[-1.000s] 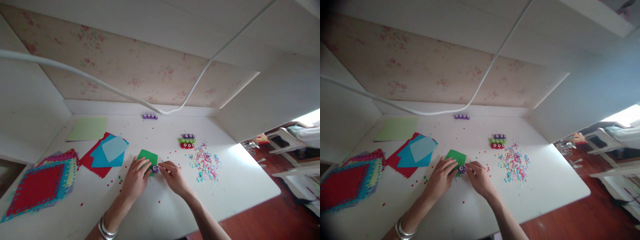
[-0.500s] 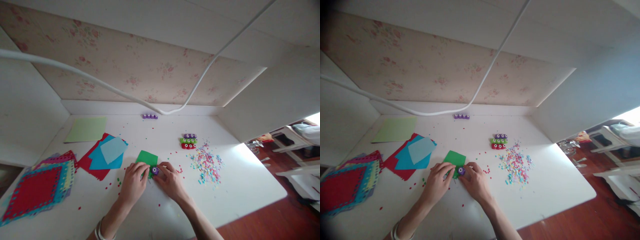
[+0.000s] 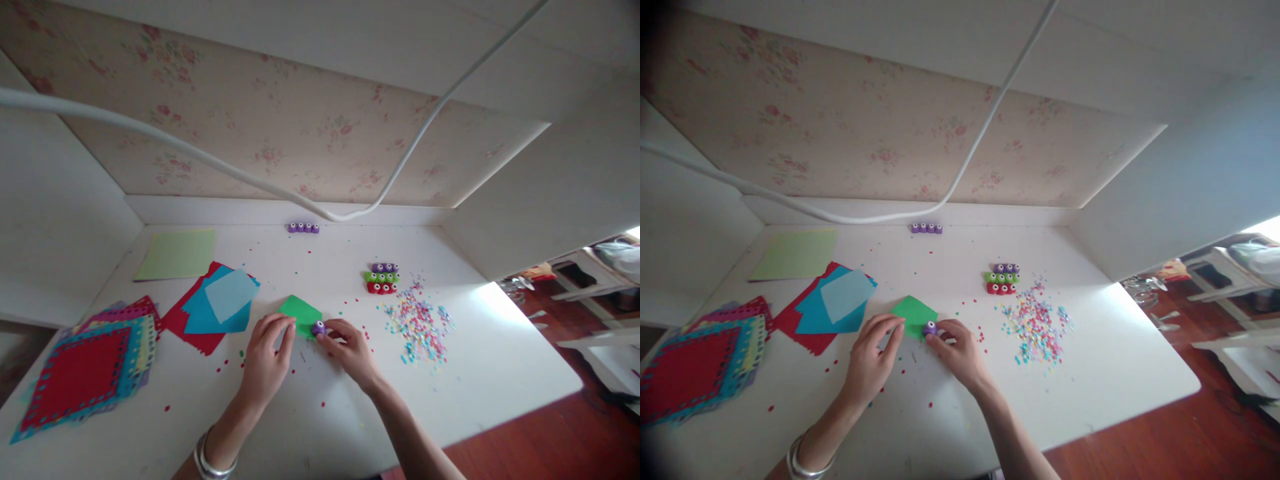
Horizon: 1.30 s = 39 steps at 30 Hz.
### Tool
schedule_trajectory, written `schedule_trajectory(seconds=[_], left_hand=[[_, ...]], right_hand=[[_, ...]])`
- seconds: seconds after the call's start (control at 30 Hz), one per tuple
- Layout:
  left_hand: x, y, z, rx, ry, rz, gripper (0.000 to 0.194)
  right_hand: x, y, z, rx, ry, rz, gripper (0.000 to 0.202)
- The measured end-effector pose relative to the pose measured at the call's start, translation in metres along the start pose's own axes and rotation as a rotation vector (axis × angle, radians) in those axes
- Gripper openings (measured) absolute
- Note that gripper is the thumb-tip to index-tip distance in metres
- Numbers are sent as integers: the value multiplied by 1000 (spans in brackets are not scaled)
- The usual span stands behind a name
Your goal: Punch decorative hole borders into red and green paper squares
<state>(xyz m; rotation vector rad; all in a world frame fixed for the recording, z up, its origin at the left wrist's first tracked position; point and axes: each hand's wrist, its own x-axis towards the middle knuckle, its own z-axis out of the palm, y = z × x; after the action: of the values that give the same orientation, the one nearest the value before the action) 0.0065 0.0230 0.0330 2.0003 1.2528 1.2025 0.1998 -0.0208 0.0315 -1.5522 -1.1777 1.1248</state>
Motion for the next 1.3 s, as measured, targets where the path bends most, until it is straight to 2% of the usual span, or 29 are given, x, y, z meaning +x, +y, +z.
schedule_trajectory(seconds=[0.17,0.3,0.47,0.6,0.8,1.0,1.13,1.3], left_hand=[[-1,3,-2,-125,124,-199,16],[-5,5,4,-378,126,-410,20],[-6,9,7,-488,171,-455,22],[-5,13,2,-454,79,-462,26],[-7,18,-1,-480,-208,-428,34],[-5,20,1,-576,-376,-572,40],[1,23,5,-709,-376,-587,38],[2,21,9,-757,-227,-539,37]], right_hand=[[1,-8,2,183,24,71,34],[1,-13,2,264,14,122,34],[0,-13,4,363,-18,154,31],[0,-12,4,398,-34,110,29],[0,-14,5,313,-23,22,31],[1,-11,9,118,24,-206,27],[-1,-9,13,44,18,-250,26],[-3,-7,19,23,-2,-272,27]])
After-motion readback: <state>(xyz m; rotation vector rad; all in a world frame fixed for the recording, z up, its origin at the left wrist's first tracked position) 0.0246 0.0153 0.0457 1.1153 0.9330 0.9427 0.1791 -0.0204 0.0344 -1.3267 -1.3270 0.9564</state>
